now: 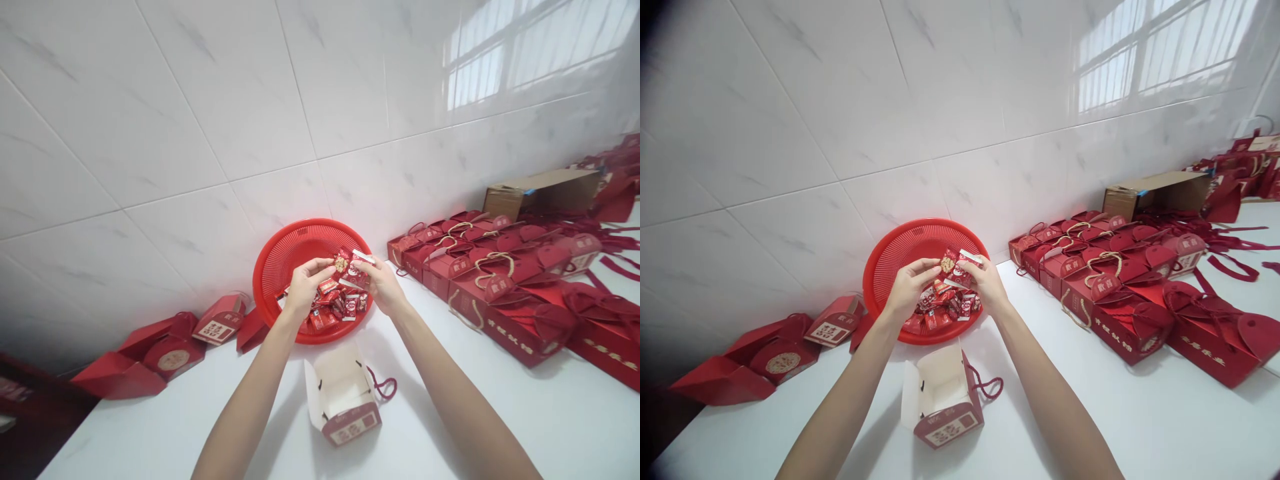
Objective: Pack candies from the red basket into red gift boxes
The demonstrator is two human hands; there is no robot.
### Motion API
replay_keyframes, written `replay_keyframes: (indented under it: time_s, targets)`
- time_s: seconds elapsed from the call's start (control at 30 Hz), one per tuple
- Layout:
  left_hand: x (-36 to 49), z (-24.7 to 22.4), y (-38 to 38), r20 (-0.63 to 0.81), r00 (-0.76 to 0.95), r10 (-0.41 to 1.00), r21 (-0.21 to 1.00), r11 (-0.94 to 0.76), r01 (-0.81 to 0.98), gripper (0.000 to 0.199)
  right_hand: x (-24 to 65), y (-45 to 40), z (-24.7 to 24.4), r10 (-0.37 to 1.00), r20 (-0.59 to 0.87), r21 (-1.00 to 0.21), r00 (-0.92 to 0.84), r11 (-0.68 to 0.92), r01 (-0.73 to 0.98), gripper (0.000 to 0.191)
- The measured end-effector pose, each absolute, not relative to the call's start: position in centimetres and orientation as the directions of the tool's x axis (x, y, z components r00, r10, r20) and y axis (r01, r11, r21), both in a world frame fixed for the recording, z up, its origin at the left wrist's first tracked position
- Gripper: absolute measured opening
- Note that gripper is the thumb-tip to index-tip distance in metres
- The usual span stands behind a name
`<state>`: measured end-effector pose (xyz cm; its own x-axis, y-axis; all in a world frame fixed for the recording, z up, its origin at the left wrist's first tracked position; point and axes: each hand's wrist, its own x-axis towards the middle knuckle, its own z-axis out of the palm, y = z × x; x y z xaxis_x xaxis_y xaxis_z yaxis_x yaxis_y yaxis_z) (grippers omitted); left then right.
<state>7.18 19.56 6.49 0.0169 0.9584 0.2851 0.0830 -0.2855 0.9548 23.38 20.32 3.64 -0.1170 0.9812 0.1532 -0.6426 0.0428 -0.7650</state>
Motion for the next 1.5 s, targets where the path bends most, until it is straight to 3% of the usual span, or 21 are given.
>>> replay_keyframes:
  time_s: [0.23, 0.33, 0.47, 0.57, 0.63, 0.8, 1.23, 1.5]
  targets:
    - [6.7, 5.9, 19.1, 0.295, 0.150, 0.944, 0.947, -0.310, 0.085, 0.045, 23.6, 20.8, 3.3, 0.963, 0.088, -0.754, -0.254, -0.103, -0.649, 0.025]
    - [5.3, 4.5, 19.2, 0.346, 0.166, 0.924, 0.888, -0.379, 0.261, 0.049, 24.0, 21.3, 3.2, 0.980, 0.049, -0.728, -0.193, -0.097, -0.679, 0.020]
    - [3.2, 1.3, 19.8, 0.425, 0.212, 0.880, 0.524, -0.430, 0.735, 0.038, 24.6, 22.0, 2.9, 0.994, 0.041, -0.723, -0.098, -0.038, -0.690, 0.017]
    - [2.6, -0.6, 20.4, 0.412, 0.196, 0.890, 0.345, -0.351, 0.870, 0.020, 24.7, 22.1, 2.9, 0.996, 0.024, -0.730, -0.083, -0.039, -0.683, 0.015]
    - [2.5, -1.2, 20.9, 0.434, 0.134, 0.891, 0.372, -0.313, 0.874, 0.013, 24.7, 21.9, 3.1, 0.996, -0.002, -0.715, -0.091, -0.065, -0.696, 0.015]
    - [2.6, -0.5, 21.7, 0.506, -0.052, 0.861, 0.533, -0.265, 0.804, 0.023, 24.6, 21.4, 3.7, 0.995, -0.025, -0.667, -0.095, -0.087, -0.739, 0.010]
    - [1.6, 1.6, 22.2, 0.448, -0.280, 0.849, 0.749, -0.185, 0.636, 0.023, 24.5, 21.5, 3.8, 0.996, -0.038, -0.647, -0.078, -0.084, -0.758, 0.011]
    - [0.4, 1.5, 22.7, 0.488, -0.361, 0.795, 0.709, -0.120, 0.695, 0.026, 24.4, 21.2, 3.9, 0.997, -0.034, -0.673, -0.064, -0.070, -0.737, 0.008]
